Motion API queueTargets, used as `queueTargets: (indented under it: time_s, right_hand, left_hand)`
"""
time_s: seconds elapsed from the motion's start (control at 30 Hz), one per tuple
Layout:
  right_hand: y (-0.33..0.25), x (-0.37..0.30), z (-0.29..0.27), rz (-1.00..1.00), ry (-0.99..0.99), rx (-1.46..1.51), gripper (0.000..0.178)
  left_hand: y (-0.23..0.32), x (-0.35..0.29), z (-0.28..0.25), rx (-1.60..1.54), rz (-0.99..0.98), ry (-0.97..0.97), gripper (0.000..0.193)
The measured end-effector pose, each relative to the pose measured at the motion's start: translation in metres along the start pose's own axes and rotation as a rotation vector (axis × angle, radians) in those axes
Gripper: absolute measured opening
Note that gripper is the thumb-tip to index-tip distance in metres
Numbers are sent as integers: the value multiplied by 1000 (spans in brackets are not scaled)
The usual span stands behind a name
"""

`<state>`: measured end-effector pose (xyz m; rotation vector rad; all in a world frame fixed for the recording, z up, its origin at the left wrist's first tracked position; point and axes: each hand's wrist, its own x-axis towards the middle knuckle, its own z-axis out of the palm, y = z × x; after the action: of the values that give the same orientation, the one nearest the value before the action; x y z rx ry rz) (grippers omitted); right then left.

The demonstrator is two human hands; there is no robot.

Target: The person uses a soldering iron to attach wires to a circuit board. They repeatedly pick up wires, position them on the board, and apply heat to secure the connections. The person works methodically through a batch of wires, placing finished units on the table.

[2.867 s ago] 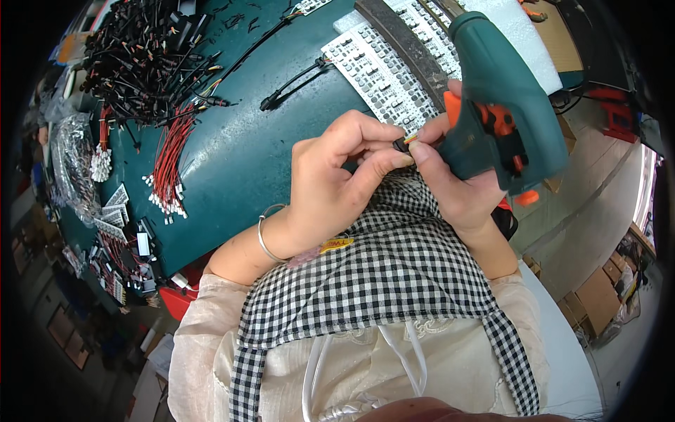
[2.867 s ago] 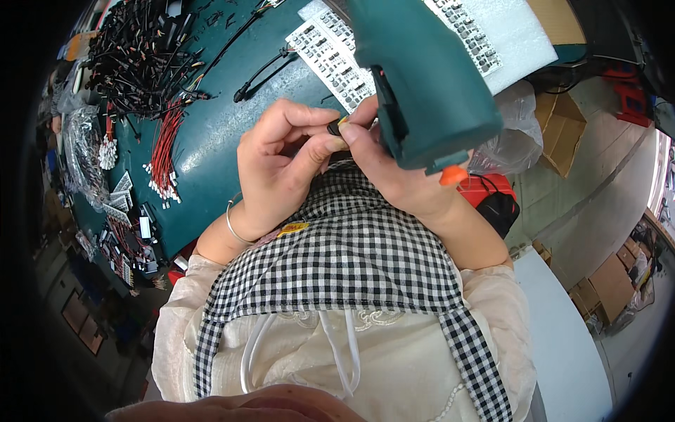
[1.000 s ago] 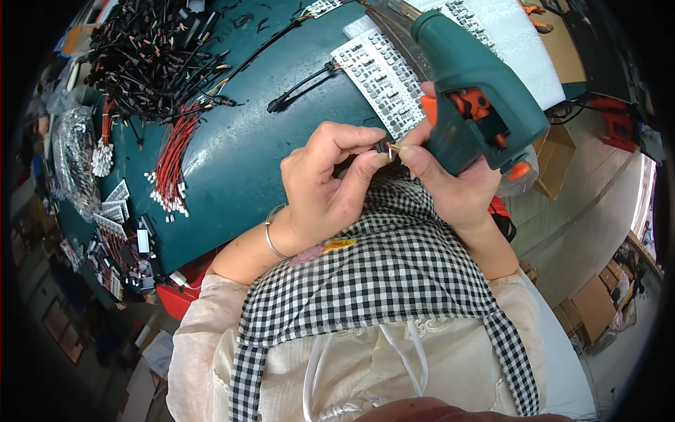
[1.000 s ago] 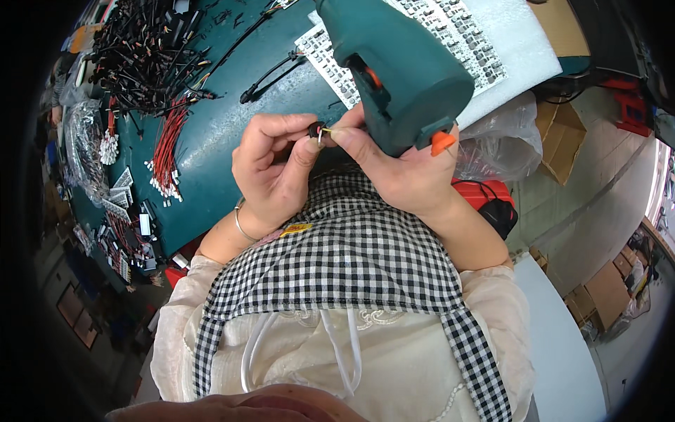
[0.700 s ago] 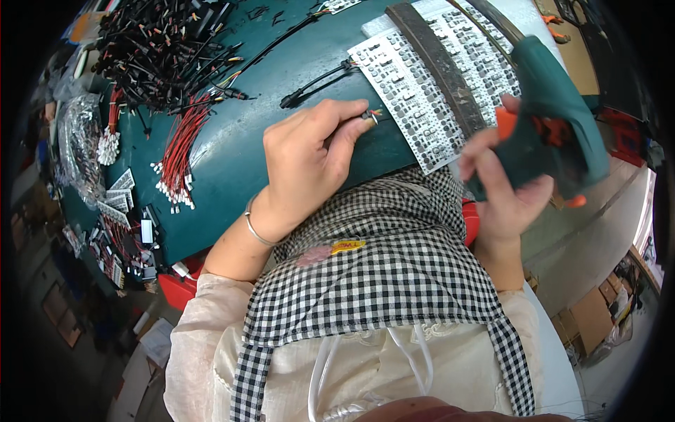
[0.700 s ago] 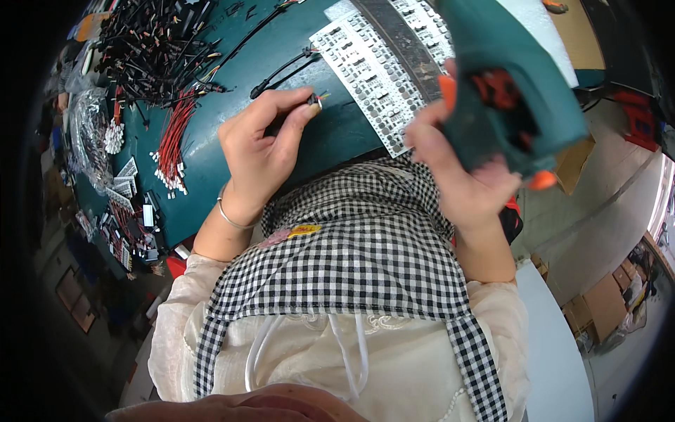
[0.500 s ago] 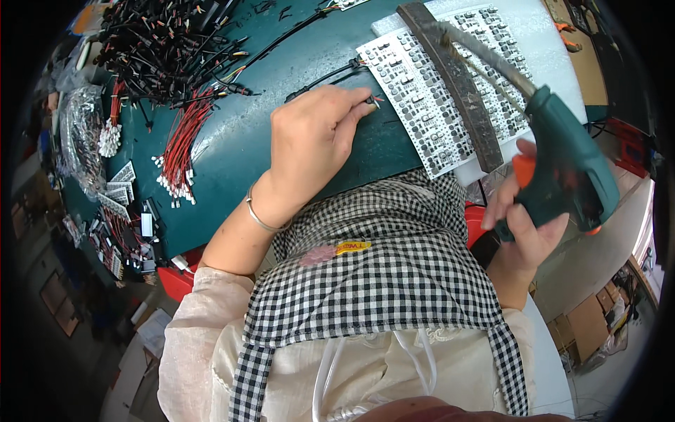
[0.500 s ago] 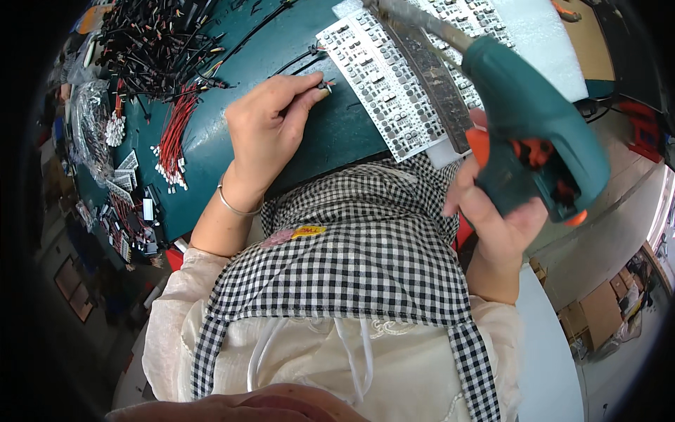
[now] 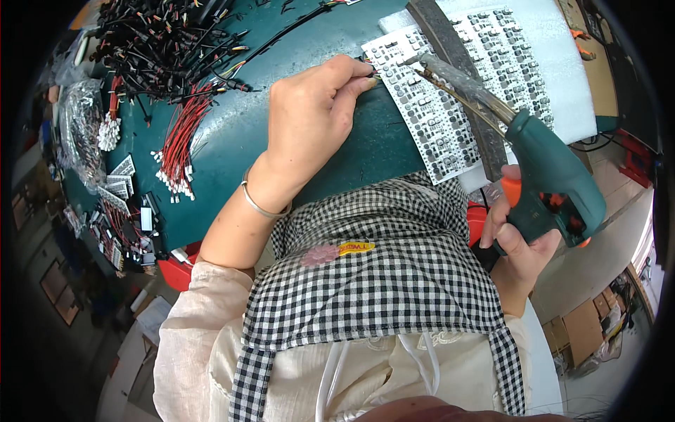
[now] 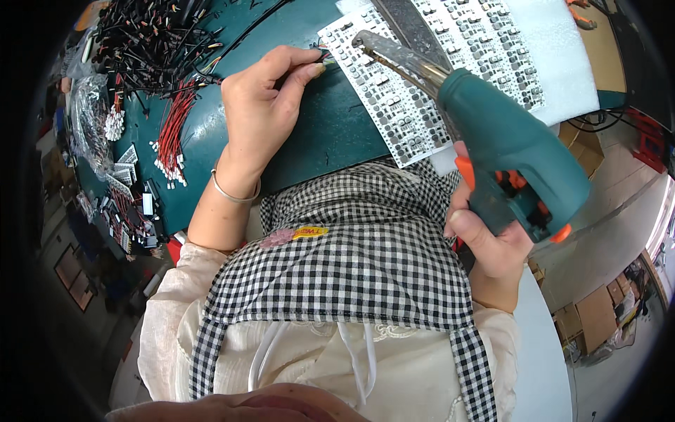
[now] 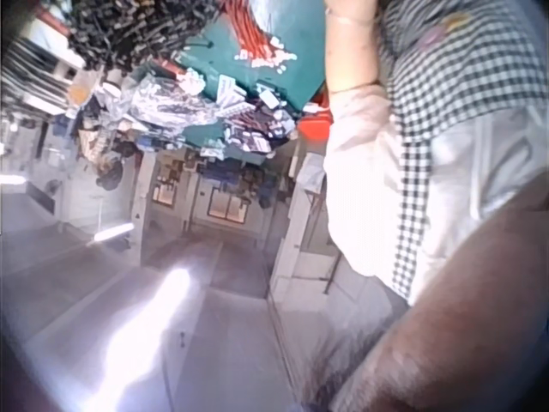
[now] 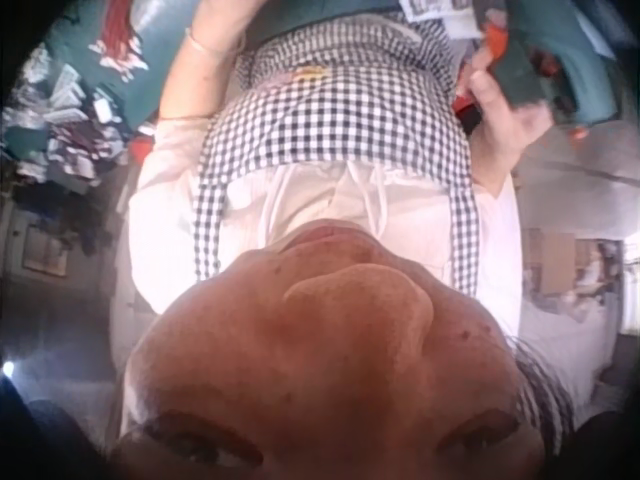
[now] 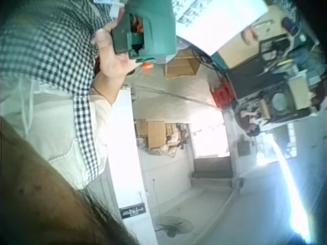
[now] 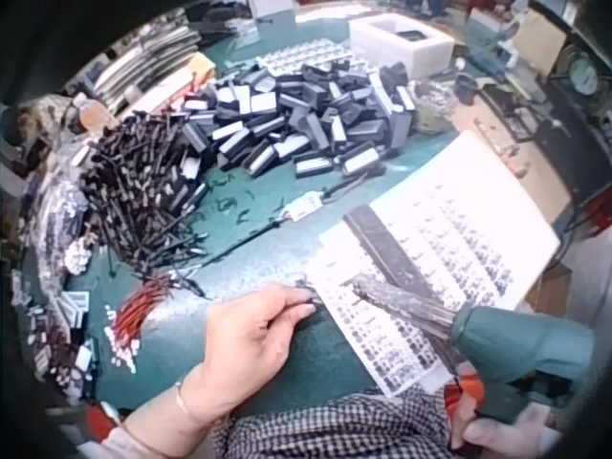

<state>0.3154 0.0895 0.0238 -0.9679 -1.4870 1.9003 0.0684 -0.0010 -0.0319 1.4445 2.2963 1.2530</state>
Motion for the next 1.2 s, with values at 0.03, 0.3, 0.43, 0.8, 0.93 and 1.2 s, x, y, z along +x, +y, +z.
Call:
queueTargets:
  time_s: [0.03, 0.3, 0.43, 0.8, 0.93, 1.2]
  right_hand:
    - [2, 2, 0, -15, -11, -4, 69]
    - [7, 4, 6, -27, -26, -66, 63]
    - [6, 3, 8, -12, -14, -80, 61]
    - [16, 4, 4, 81, -133, -93, 45]
    - [14, 7, -2, 110, -202, -46, 43]
    - [16, 6, 9, 73, -129, -62, 38]
  left_hand:
    - [-3, 1, 1, 16, 26, 2, 8]
    - [-11, 1, 6, -7, 88, 66, 7]
    - [-9, 1, 4, 2, 34, 24, 9]
    - [-9, 0, 5, 25, 13, 14, 10]
    - [-10, 0, 5, 22, 8, 9, 11]
    - [-11, -1, 5, 20, 12, 9, 10]
